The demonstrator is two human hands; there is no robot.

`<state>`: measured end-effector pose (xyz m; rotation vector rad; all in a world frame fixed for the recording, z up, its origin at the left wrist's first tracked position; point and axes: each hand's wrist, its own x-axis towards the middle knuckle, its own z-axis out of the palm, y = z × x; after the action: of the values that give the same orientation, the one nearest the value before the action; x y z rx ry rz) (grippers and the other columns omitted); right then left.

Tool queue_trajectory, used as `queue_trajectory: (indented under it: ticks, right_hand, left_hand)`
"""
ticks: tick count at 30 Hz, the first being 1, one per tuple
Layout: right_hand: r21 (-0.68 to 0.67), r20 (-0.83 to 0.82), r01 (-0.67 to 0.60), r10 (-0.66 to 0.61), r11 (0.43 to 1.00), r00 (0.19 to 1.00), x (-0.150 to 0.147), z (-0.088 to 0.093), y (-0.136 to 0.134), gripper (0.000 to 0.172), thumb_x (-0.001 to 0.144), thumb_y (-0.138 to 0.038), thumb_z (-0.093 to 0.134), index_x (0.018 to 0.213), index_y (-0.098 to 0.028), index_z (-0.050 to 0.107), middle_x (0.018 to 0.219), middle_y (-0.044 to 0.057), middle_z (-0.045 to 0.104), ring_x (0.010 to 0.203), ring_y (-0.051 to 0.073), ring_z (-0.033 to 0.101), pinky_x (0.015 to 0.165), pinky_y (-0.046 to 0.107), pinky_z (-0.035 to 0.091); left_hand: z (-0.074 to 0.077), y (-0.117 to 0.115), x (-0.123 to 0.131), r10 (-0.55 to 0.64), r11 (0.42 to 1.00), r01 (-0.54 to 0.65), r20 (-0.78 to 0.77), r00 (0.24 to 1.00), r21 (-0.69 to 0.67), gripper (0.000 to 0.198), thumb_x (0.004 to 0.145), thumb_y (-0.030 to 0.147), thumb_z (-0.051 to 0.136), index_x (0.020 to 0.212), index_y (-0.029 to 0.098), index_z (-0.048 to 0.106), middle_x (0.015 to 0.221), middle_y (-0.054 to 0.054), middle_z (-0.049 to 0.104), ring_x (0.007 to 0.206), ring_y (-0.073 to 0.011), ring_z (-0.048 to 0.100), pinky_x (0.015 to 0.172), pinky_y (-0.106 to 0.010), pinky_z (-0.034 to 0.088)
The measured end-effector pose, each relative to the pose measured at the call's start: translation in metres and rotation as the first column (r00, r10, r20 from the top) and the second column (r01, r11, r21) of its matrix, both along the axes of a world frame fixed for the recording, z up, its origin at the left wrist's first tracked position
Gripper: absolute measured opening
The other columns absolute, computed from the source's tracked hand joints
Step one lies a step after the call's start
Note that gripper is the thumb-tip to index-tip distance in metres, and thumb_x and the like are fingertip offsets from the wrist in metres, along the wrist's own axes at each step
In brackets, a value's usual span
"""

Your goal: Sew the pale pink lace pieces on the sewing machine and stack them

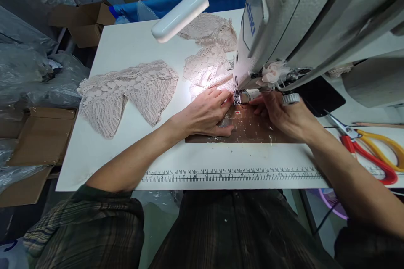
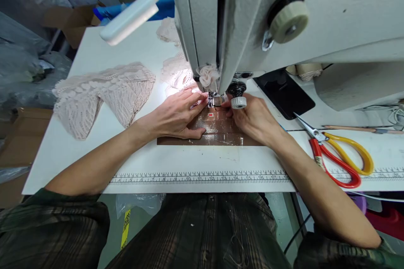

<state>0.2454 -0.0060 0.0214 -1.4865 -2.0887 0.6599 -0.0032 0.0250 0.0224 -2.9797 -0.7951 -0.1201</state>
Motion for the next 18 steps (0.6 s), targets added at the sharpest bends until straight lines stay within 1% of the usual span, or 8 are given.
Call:
queue_trajectory:
  ticks: [2, 3, 5, 7, 9, 13, 15, 18]
  right_hand:
    - [-0.070, -0.049, 0.090, -0.093, 0.993, 0.994, -0.002, -0.003, 0.004, 0.057, 0.105, -0.055, 0.032, 0.096, -0.017, 0.073, 0.078, 0.010, 0.071, 0.070, 0.020, 0.066, 0.070, 0.036, 0.056]
    - [-0.074, -0.034, 0.106, -0.109, 0.992, 0.994, -0.003, -0.004, 0.004, 0.058, 0.105, -0.057, 0.032, 0.096, -0.017, 0.073, 0.082, 0.011, 0.071, 0.072, 0.021, 0.066, 0.073, 0.038, 0.056]
    - [-0.022, 0.002, 0.083, -0.083, 0.996, 0.997, -0.006, -0.005, 0.001, 0.059, 0.104, -0.059, 0.032, 0.104, -0.017, 0.073, 0.094, 0.014, 0.072, 0.080, 0.024, 0.068, 0.077, 0.042, 0.056]
    - [0.052, 0.017, 0.026, -0.027, 0.998, 1.000, -0.008, -0.006, -0.006, 0.056, 0.104, -0.057, 0.033, 0.112, -0.018, 0.072, 0.108, 0.016, 0.071, 0.097, 0.028, 0.069, 0.085, 0.044, 0.056]
    - [0.118, 0.004, 0.009, -0.010, 0.993, 1.000, -0.009, -0.008, -0.012, 0.050, 0.105, -0.052, 0.035, 0.111, -0.018, 0.072, 0.113, 0.015, 0.070, 0.108, 0.028, 0.067, 0.093, 0.044, 0.056]
    - [0.163, 0.017, 0.010, -0.013, 0.987, 1.000, -0.009, -0.015, -0.016, 0.036, 0.103, -0.040, 0.043, 0.105, -0.020, 0.073, 0.113, 0.011, 0.072, 0.104, 0.026, 0.069, 0.091, 0.042, 0.057]
    - [0.177, 0.042, 0.005, -0.013, 0.984, 0.999, -0.008, -0.017, -0.015, 0.032, 0.100, -0.036, 0.047, 0.108, -0.020, 0.074, 0.115, 0.011, 0.071, 0.103, 0.026, 0.070, 0.089, 0.042, 0.058]
    - [0.187, 0.079, -0.004, -0.011, 0.982, 0.997, -0.006, -0.020, -0.014, 0.032, 0.098, -0.033, 0.048, 0.114, -0.019, 0.072, 0.116, 0.013, 0.070, 0.101, 0.027, 0.070, 0.087, 0.044, 0.058]
  left_hand:
    - [-0.001, 0.000, 0.000, 0.000, 1.000, 0.000, 0.012, 1.000, 0.000, 0.069, 0.093, 0.060, 0.047, 0.130, 0.003, 0.056, 0.123, -0.021, 0.059, 0.104, -0.0326, 0.058, 0.095, -0.048, 0.049]
    - [-0.002, 0.000, 0.000, 0.001, 1.000, -0.001, 0.020, 1.000, -0.001, 0.067, 0.093, 0.060, 0.048, 0.130, 0.004, 0.057, 0.123, -0.021, 0.059, 0.104, -0.0323, 0.058, 0.095, -0.048, 0.049]
    - [-0.003, 0.000, -0.001, 0.005, 1.000, -0.005, 0.042, 0.999, -0.004, 0.065, 0.092, 0.059, 0.050, 0.131, 0.006, 0.056, 0.123, -0.020, 0.059, 0.105, -0.0322, 0.058, 0.096, -0.049, 0.049]
    - [-0.005, 0.000, -0.001, 0.006, 1.000, -0.005, 0.062, 0.998, -0.009, 0.065, 0.092, 0.058, 0.051, 0.132, 0.007, 0.056, 0.124, -0.020, 0.058, 0.107, -0.0329, 0.058, 0.097, -0.051, 0.049]
    - [-0.006, 0.000, -0.001, 0.006, 1.000, -0.005, 0.078, 0.997, -0.010, 0.065, 0.092, 0.057, 0.051, 0.132, 0.006, 0.056, 0.126, -0.022, 0.058, 0.109, -0.0339, 0.058, 0.098, -0.053, 0.049]
    - [-0.009, 0.002, -0.003, 0.025, 0.999, -0.021, 0.116, 0.993, -0.037, 0.060, 0.094, 0.053, 0.051, 0.132, 0.007, 0.056, 0.127, -0.022, 0.059, 0.111, -0.0335, 0.059, 0.101, -0.054, 0.049]
    - [-0.011, 0.003, -0.004, 0.048, 0.997, -0.038, 0.160, 0.986, -0.062, 0.054, 0.096, 0.048, 0.051, 0.135, 0.011, 0.056, 0.128, -0.020, 0.060, 0.114, -0.0321, 0.059, 0.102, -0.053, 0.049]
    - [-0.014, 0.003, -0.006, 0.071, 0.995, -0.051, 0.224, 0.972, -0.091, 0.048, 0.097, 0.041, 0.050, 0.138, 0.018, 0.053, 0.131, -0.017, 0.060, 0.117, -0.0304, 0.059, 0.101, -0.054, 0.050]
